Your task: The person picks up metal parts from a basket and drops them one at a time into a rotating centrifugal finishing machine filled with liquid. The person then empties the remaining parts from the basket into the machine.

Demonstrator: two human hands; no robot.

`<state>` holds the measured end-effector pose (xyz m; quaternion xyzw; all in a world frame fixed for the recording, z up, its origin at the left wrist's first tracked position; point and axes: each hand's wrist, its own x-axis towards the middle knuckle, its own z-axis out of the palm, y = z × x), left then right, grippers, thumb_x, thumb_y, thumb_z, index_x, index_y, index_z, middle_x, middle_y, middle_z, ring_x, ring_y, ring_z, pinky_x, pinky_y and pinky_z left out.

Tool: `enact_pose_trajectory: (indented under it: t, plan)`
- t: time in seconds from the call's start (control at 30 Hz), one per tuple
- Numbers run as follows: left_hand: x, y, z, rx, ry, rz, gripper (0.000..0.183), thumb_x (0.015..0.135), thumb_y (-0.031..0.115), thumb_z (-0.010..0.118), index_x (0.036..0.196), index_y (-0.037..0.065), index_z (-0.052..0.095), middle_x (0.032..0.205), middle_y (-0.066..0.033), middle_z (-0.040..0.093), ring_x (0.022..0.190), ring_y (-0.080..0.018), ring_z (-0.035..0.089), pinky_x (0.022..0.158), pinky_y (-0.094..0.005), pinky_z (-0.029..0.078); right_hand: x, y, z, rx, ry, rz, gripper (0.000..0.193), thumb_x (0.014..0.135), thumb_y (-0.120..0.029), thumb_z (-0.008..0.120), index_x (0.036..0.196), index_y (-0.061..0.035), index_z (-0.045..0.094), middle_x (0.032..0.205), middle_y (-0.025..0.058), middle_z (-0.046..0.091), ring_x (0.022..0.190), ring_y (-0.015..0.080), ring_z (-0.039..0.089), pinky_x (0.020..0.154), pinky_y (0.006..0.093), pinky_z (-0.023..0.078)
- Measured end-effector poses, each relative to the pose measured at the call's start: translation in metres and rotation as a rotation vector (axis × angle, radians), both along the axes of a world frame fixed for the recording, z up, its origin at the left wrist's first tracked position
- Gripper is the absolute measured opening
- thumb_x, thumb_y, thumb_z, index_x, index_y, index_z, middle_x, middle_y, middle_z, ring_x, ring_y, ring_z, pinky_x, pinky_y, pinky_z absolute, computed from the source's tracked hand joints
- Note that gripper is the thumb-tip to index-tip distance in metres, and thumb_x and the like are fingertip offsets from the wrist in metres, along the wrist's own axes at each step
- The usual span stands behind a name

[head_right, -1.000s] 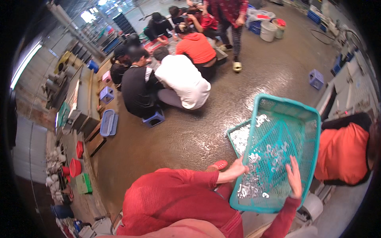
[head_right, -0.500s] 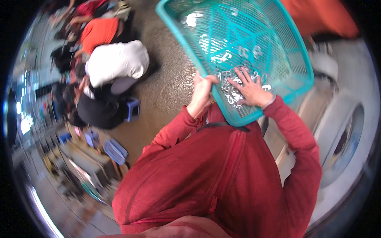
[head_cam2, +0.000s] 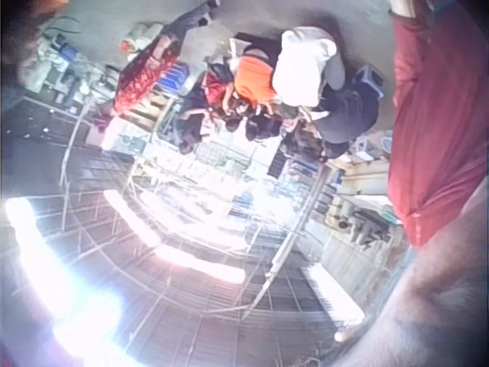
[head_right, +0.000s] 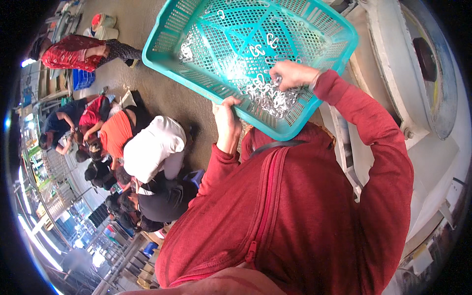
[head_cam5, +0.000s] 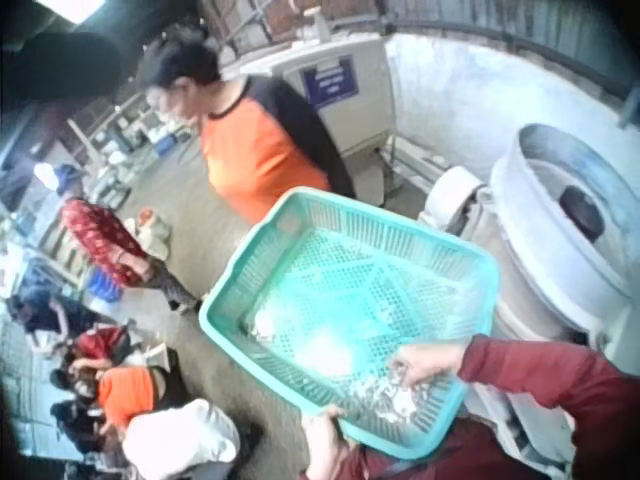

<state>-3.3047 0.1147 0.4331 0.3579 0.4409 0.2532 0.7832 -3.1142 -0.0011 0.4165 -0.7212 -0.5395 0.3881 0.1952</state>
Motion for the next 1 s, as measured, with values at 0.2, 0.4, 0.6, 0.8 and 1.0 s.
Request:
enact_pose_trajectory:
  t: [0.2,0.4,0.6,0.8,1.0]
  plan:
    - [0.008,-0.004,-0.002,0.001,0.055,-0.091,0.032,0.058,-0.001,0.057,0.086,0.009,0.046,0.078,-0.0028,0.047,0.069,-0.0156,0.046,0.062,-0.0316,0.042,0.028,-0.013,0.039,-0.019,0.756,-0.446,0.031,0.062,-0.004,0.069,0.091,0.0018,0.058,0.08,0.002,0.056,0.08,0.0075,0.052,0.067,0.0235,0.043]
    - [0.011,0.003,-0.023,-0.041,-0.116,-0.158,0.043,0.057,-0.005,0.048,0.099,0.003,0.046,0.09,-0.0071,0.048,0.082,-0.0235,0.049,0.076,-0.0403,0.045,0.051,-0.025,0.1,0.115,1.064,-0.451,0.028,0.071,-0.003,0.067,0.095,-0.0009,0.054,0.081,0.0046,0.06,0.075,0.0105,0.059,0.063,0.0236,0.048]
    - [0.009,0.021,-0.052,-0.08,-0.093,-0.191,0.037,0.058,-0.008,0.048,0.094,0.004,0.047,0.087,-0.0049,0.047,0.081,-0.0197,0.048,0.074,-0.0338,0.042,0.1,-0.1,0.204,0.513,0.855,-0.363,0.031,0.07,-0.005,0.067,0.095,0.001,0.052,0.09,0.0083,0.06,0.08,0.0147,0.059,0.068,0.026,0.049]
    - [0.011,0.008,-0.046,-0.009,-0.074,-0.146,0.032,0.059,-0.005,0.048,0.089,0.004,0.046,0.085,-0.0047,0.047,0.079,-0.0191,0.047,0.073,-0.0336,0.042,0.168,-0.228,0.256,0.59,0.406,-0.635,0.021,0.08,-0.012,0.054,0.1,-0.0056,0.054,0.08,0.0106,0.056,0.064,0.0211,0.057,0.048,0.0293,0.045]
    - [0.015,-0.005,-0.041,0.035,-0.022,-0.106,0.018,0.06,0.001,0.049,0.077,0.002,0.048,0.081,-0.0066,0.048,0.076,-0.0225,0.049,0.071,-0.0393,0.044,0.275,-0.297,0.147,0.591,0.604,-1.271,0.024,0.081,-0.007,0.056,0.1,0.007,0.048,0.09,0.0174,0.055,0.08,0.0295,0.059,0.069,0.0453,0.054]
